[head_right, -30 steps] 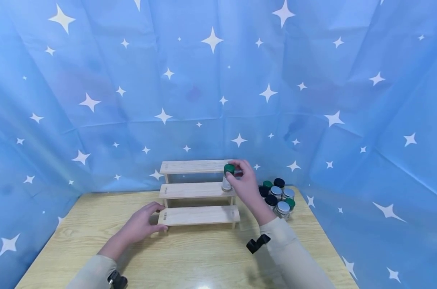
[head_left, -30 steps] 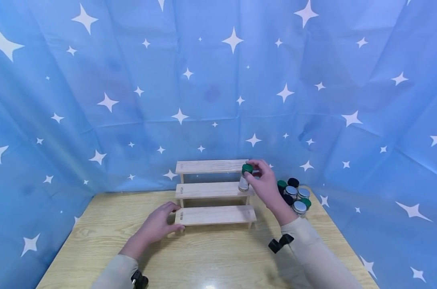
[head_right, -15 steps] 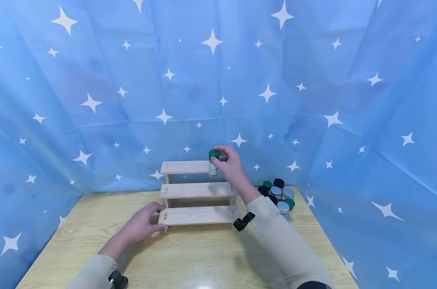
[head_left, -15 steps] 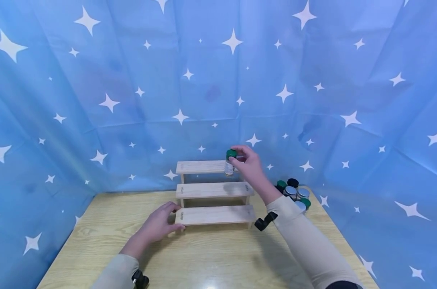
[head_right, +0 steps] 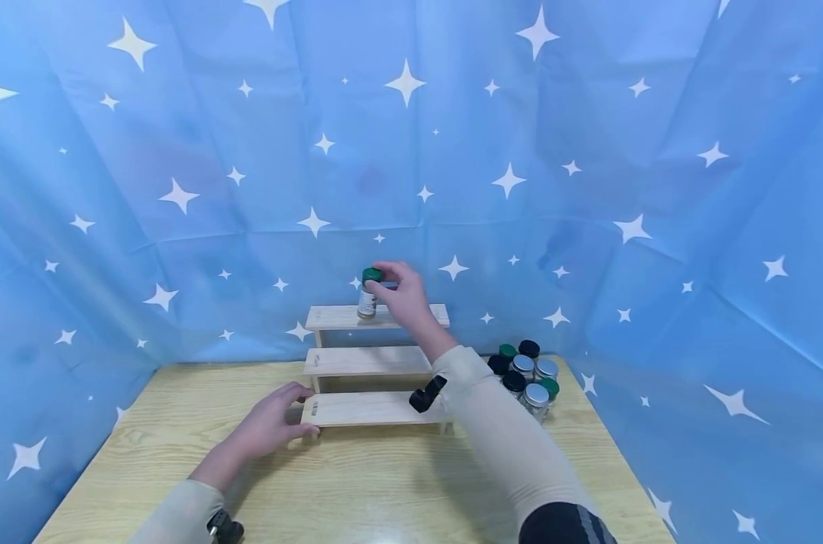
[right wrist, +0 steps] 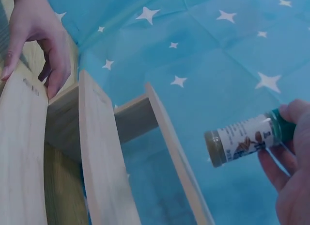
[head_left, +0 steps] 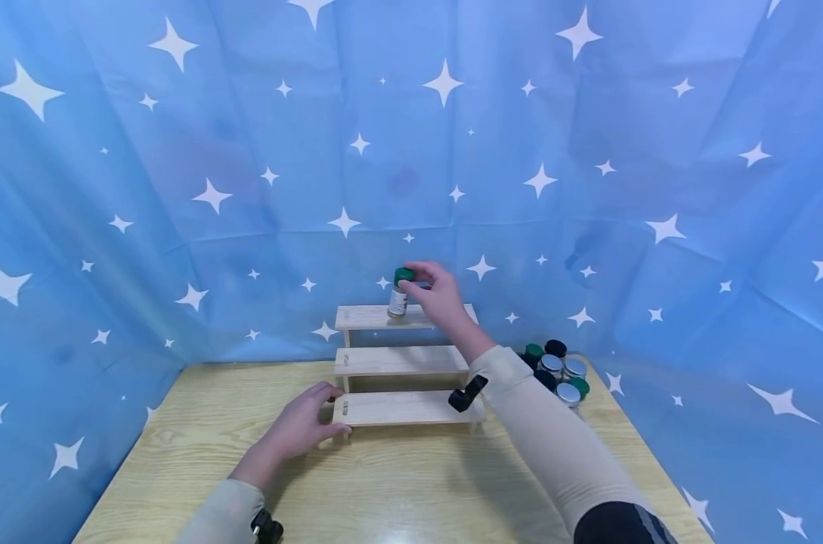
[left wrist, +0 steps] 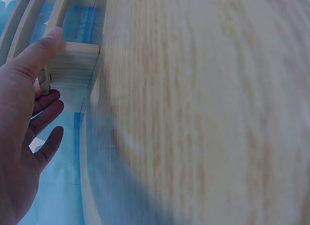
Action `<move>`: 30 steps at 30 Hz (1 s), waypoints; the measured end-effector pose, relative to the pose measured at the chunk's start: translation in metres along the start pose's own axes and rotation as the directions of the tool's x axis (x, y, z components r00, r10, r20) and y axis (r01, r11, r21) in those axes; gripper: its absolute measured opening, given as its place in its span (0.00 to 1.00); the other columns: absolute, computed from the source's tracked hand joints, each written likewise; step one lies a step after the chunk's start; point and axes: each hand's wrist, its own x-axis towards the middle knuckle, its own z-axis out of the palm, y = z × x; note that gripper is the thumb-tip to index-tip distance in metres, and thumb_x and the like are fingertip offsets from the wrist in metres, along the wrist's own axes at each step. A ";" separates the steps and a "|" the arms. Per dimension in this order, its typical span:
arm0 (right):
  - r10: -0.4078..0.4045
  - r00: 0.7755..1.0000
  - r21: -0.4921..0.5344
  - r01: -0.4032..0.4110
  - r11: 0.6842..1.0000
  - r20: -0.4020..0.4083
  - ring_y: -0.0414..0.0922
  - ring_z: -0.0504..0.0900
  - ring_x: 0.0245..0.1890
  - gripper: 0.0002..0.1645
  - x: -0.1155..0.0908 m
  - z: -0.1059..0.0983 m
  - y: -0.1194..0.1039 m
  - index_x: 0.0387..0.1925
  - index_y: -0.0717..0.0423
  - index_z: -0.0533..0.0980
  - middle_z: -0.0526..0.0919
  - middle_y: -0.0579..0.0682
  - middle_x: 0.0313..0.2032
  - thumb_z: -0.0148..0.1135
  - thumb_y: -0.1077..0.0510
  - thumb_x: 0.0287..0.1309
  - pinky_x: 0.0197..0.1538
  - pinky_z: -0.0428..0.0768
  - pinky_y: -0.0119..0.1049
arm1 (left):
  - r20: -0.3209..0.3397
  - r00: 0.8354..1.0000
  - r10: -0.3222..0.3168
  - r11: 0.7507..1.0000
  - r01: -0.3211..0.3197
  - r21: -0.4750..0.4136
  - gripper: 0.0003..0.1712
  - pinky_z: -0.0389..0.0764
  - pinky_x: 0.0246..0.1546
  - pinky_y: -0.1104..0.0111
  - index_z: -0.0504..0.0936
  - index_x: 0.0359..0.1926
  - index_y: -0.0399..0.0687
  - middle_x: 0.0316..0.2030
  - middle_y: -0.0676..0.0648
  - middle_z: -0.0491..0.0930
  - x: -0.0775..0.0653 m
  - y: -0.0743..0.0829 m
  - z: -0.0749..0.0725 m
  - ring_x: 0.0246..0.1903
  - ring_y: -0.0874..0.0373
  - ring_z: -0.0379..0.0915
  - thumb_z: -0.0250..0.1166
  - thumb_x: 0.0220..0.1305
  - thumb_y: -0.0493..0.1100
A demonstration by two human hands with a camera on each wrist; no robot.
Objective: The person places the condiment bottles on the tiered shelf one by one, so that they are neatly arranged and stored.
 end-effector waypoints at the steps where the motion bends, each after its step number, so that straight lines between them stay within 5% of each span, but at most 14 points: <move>1: -0.005 1.000 0.003 0.005 1.000 0.006 0.51 0.87 0.59 0.25 0.003 0.004 0.000 0.67 0.63 0.82 0.84 0.55 0.59 0.74 0.58 0.75 0.65 0.86 0.51 | -0.001 1.000 -0.001 1.000 0.001 -0.003 0.41 0.83 0.65 0.47 0.83 0.67 0.46 0.58 0.52 0.83 0.000 0.000 0.000 0.62 0.46 0.82 0.84 0.60 0.60; 14: -0.034 0.999 0.007 0.033 0.999 0.042 0.52 0.86 0.58 0.24 0.018 0.053 -0.003 0.66 0.65 0.82 0.84 0.56 0.56 0.74 0.61 0.73 0.63 0.87 0.48 | 0.003 1.000 -0.002 1.000 0.002 -0.005 0.40 0.83 0.66 0.47 0.83 0.68 0.48 0.58 0.53 0.82 -0.001 -0.002 0.001 0.61 0.48 0.82 0.84 0.61 0.61; 30: -0.002 0.999 -0.026 0.003 1.000 0.039 0.48 0.84 0.56 0.22 0.020 0.086 0.011 0.65 0.60 0.82 0.82 0.53 0.57 0.73 0.60 0.75 0.60 0.88 0.43 | 0.013 1.000 -0.001 1.000 0.001 -0.011 0.43 0.83 0.65 0.48 0.82 0.70 0.47 0.59 0.52 0.82 0.001 -0.003 0.000 0.62 0.48 0.82 0.82 0.62 0.64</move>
